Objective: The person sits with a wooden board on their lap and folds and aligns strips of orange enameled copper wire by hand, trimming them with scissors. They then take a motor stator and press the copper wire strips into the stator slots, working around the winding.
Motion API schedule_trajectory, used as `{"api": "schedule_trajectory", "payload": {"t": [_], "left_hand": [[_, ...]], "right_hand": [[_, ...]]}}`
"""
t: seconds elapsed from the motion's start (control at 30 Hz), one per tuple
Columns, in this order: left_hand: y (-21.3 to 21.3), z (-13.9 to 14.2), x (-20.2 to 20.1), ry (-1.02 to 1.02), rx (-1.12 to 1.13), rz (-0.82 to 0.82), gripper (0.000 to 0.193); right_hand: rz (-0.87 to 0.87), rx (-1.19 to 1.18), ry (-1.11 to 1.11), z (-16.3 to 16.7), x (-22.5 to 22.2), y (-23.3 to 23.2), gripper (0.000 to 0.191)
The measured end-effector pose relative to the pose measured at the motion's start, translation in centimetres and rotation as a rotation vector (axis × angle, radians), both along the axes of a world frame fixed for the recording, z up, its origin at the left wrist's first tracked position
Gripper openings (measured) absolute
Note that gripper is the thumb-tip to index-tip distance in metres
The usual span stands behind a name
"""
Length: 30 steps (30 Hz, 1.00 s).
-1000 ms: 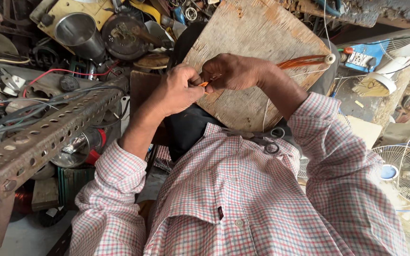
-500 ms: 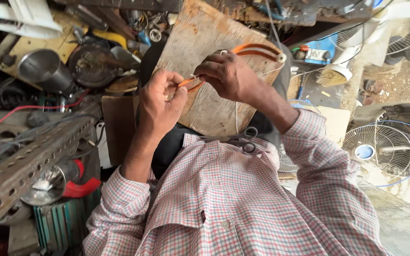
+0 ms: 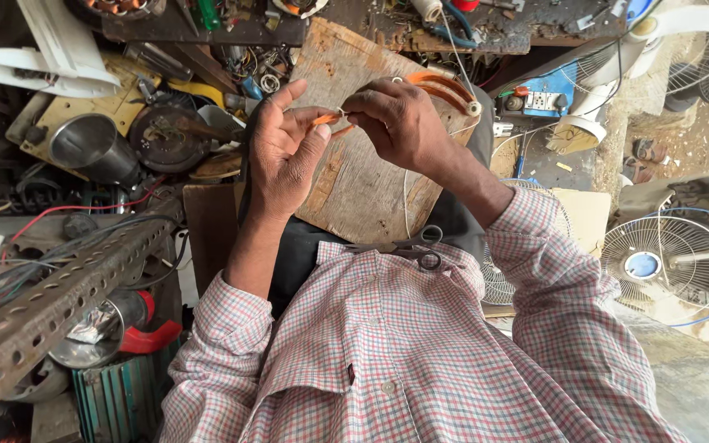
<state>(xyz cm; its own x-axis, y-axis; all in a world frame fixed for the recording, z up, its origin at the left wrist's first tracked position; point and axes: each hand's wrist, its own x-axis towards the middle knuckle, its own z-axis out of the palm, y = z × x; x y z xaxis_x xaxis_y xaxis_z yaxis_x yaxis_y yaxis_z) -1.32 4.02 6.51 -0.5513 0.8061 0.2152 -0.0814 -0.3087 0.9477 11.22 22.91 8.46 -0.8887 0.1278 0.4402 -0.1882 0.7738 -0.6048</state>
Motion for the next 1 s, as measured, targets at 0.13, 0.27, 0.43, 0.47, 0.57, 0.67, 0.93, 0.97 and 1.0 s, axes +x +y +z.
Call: {"api": "schedule_trajectory", "payload": {"t": [0.13, 0.27, 0.43, 0.47, 0.57, 0.67, 0.93, 0.97, 1.0], "left_hand": [[0.6, 0.3, 0.2, -0.045, -0.025, 0.031, 0.05], [1.1, 0.5, 0.2, -0.26, 0.067, -0.015, 0.04], [1.6, 0.6, 0.8, -0.378, -0.008, -0.084, 0.029], [1.8, 0.7, 1.0, -0.343, -0.014, -0.085, 0.029], [2.3, 1.2, 1.2, -0.338, 0.03, -0.108, 0.028], [2.4, 1.7, 1.7, -0.365, 0.084, -0.124, 0.028], [2.9, 2.5, 3.2, -0.293, 0.157, -0.123, 0.025], [2.9, 2.5, 3.4, -0.287, 0.166, -0.114, 0.024], [2.7, 2.5, 3.7, -0.284, 0.161, -0.096, 0.024]], "right_hand": [[-0.025, -0.009, 0.027, 0.1, -0.1, 0.2, 0.012], [-0.06, 0.002, 0.002, 0.7, -0.5, 0.2, 0.012], [-0.137, 0.151, 0.065, 1.3, -0.5, 0.3, 0.018], [-0.139, 0.155, 0.071, 1.2, -0.2, 0.6, 0.022], [-0.286, 0.206, 0.165, 0.6, 2.5, 1.5, 0.051], [-0.585, -0.157, 0.243, -0.7, 7.9, 1.9, 0.04], [-0.237, -1.76, 0.01, -5.9, 13.0, -6.4, 0.051], [-0.168, -1.804, 0.001, -6.1, 11.6, -6.9, 0.057], [-0.065, -1.913, 0.021, -6.3, 9.9, -7.2, 0.061]]}}
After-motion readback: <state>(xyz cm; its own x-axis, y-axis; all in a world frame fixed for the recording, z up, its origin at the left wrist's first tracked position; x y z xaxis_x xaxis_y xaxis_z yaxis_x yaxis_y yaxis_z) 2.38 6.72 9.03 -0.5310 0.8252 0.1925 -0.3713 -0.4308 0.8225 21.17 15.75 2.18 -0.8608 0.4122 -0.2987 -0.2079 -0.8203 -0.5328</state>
